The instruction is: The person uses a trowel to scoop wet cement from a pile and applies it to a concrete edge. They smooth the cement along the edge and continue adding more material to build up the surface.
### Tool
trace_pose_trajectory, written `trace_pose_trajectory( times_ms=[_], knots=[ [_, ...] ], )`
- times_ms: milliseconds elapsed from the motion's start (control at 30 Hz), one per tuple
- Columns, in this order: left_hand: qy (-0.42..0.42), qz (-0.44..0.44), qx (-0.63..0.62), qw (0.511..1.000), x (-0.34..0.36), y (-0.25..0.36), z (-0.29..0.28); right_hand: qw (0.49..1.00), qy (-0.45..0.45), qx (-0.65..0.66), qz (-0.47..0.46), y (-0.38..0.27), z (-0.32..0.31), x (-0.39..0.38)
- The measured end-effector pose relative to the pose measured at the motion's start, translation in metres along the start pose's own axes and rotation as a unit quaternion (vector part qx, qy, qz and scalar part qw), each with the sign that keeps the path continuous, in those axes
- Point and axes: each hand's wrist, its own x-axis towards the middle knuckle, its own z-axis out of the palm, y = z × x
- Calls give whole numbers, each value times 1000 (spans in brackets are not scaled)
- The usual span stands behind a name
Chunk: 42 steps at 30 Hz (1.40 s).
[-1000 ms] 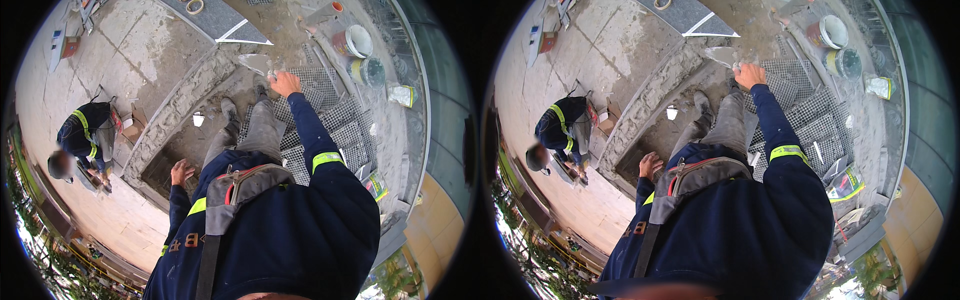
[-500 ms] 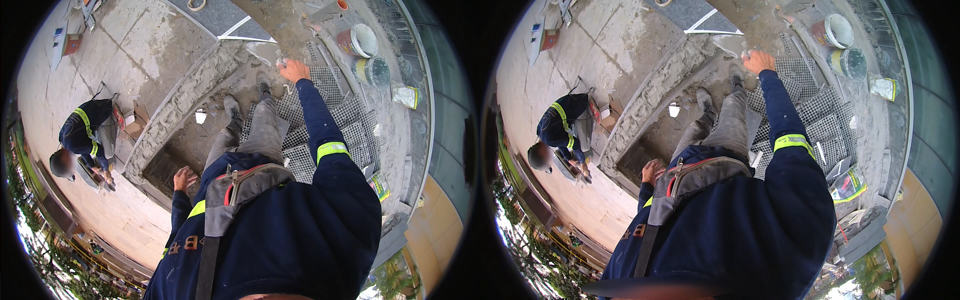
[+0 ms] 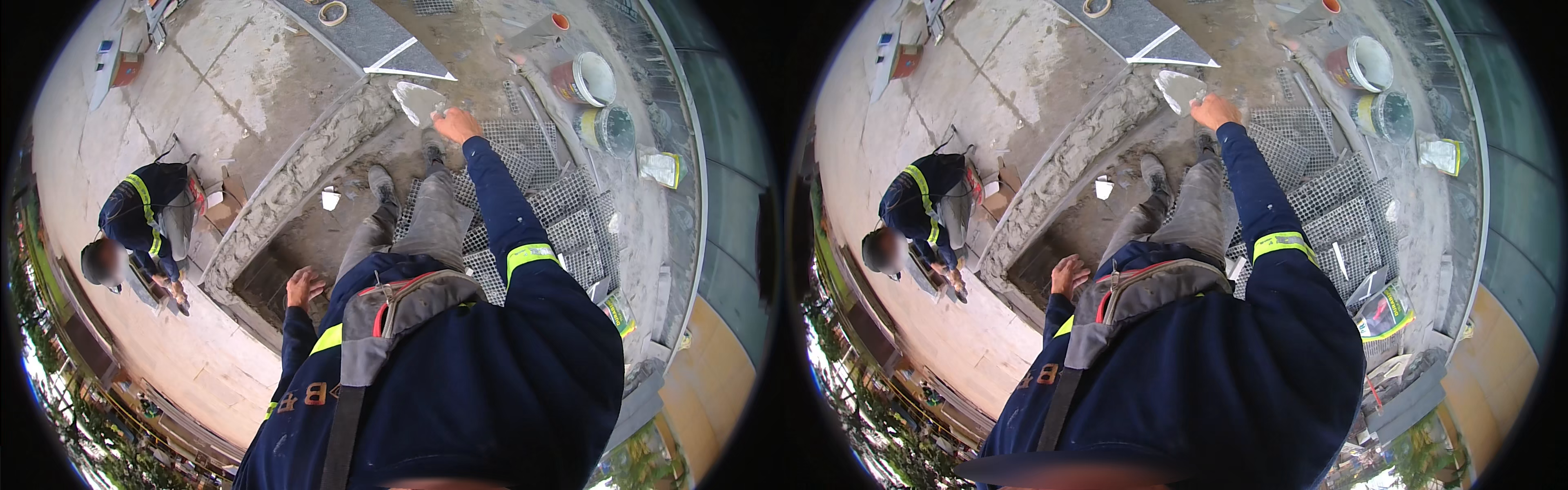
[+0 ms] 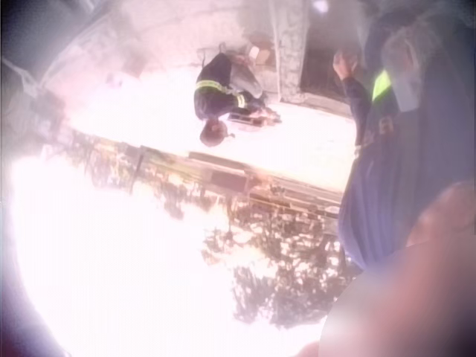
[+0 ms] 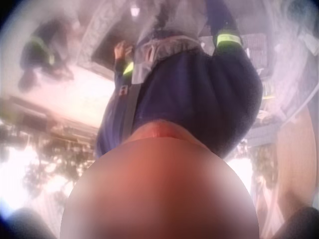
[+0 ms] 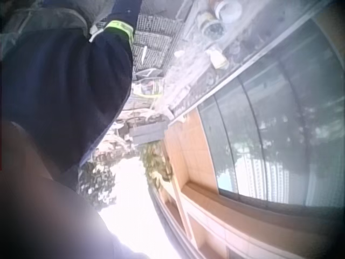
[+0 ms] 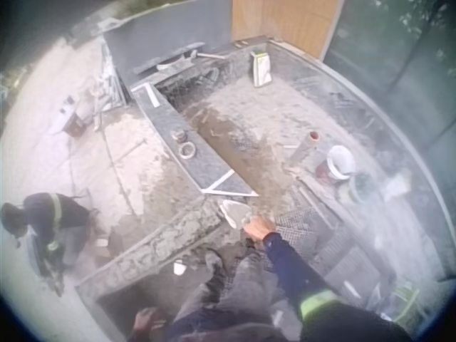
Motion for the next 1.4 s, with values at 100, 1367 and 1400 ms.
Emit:
trace_pose_trajectory(
  times_ms=[100,1367,1400],
  knots=[
    [19,-13,-13,1000,-4,-4,-3,998,-56,18,-17,-19,-9,-4],
    [21,-5,38,999,-6,19,-15,976,121,-143,-107,79,-25,5],
    [22,-13,38,999,-7,17,-15,978,125,-132,-107,79,-19,-3]
  ],
)
